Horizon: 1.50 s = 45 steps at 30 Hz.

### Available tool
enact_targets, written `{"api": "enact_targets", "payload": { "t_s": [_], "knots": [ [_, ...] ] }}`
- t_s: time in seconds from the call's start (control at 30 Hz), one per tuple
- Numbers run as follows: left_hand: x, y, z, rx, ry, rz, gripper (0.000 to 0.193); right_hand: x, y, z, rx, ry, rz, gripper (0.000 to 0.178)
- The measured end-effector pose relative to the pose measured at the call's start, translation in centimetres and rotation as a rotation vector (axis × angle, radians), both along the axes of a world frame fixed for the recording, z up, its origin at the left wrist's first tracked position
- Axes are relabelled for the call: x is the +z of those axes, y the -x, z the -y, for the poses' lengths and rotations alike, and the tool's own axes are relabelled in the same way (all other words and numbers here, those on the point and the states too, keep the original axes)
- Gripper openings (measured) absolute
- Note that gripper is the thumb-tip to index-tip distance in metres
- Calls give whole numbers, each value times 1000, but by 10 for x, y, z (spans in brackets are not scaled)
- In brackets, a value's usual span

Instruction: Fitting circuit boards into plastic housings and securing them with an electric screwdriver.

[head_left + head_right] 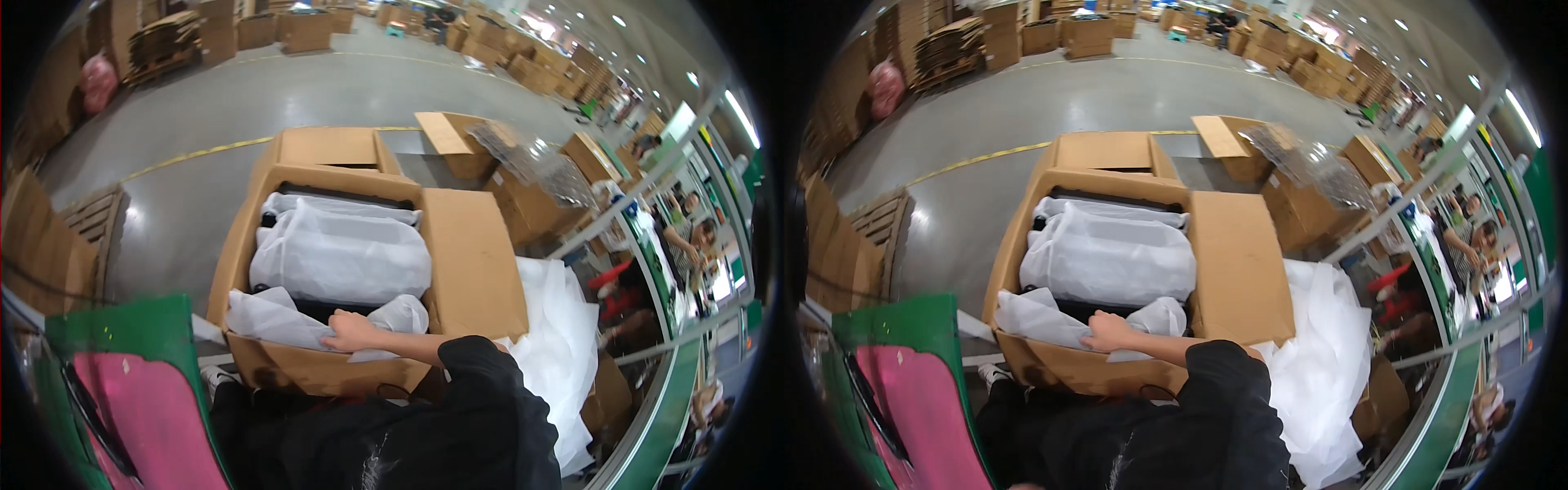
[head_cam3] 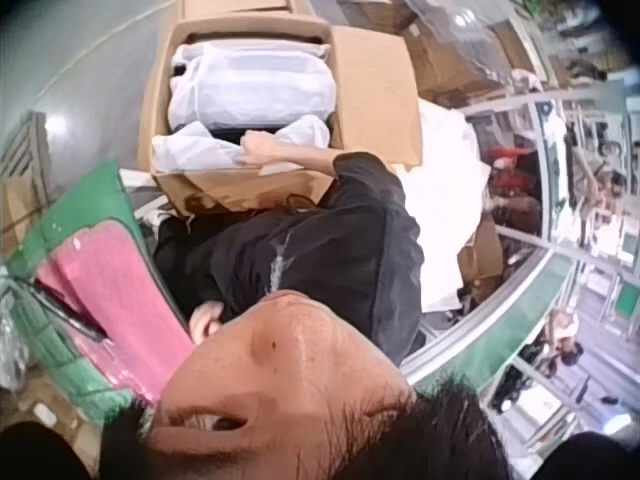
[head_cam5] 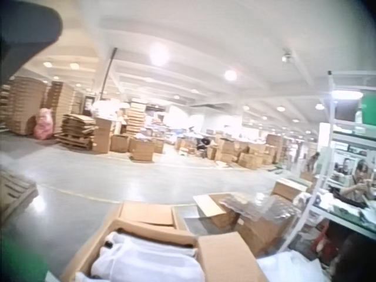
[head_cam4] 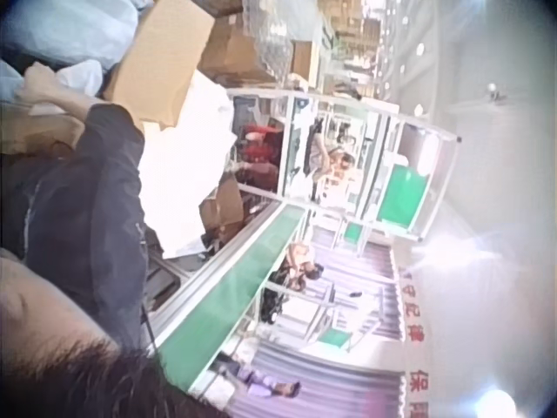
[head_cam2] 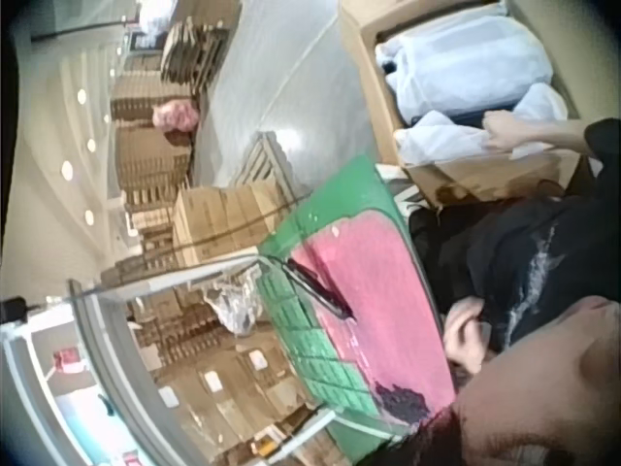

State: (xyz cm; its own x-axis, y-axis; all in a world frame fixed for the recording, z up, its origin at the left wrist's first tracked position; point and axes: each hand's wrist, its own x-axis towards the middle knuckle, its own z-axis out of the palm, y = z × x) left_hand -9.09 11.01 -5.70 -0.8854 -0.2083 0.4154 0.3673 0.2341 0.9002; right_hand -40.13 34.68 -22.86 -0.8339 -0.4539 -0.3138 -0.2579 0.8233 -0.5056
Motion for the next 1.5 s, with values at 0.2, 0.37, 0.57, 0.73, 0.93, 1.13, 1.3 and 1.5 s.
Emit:
{"api": "enact_targets", "payload": {
  "t_s": [0.2, 0.37, 0.57, 0.73, 0.93, 1.13, 1.3, 1.5],
  "knots": [
    [-50, 129, -50, -137, 364, 192, 25, 76, -8, -13, 13, 185, -137, 50],
    [-59, 183, -64, -221, 422, 205, 48, 106, -19, -44, 4, 131, -227, 51],
    [-67, 211, -83, -36, 741, 202, 84, 134, -31, -56, -52, 203, -318, 50],
    [-92, 233, -65, 449, 761, -101, 97, 163, -34, -73, -80, 223, -254, 51],
    [-100, 265, -44, 513, 676, -140, 32, 146, 14, -99, 56, 214, -258, 53],
    [-87, 287, -57, 406, 118, 278, 18, 79, 38, -59, 269, 164, -281, 33],
    [-92, 289, -66, 319, 19, 183, 23, 66, 45, -58, 111, 215, -256, 20],
    [-191, 298, -65, -180, 458, 386, 50, 54, 80, -74, -833, 477, -381, 15]
  ]
}}
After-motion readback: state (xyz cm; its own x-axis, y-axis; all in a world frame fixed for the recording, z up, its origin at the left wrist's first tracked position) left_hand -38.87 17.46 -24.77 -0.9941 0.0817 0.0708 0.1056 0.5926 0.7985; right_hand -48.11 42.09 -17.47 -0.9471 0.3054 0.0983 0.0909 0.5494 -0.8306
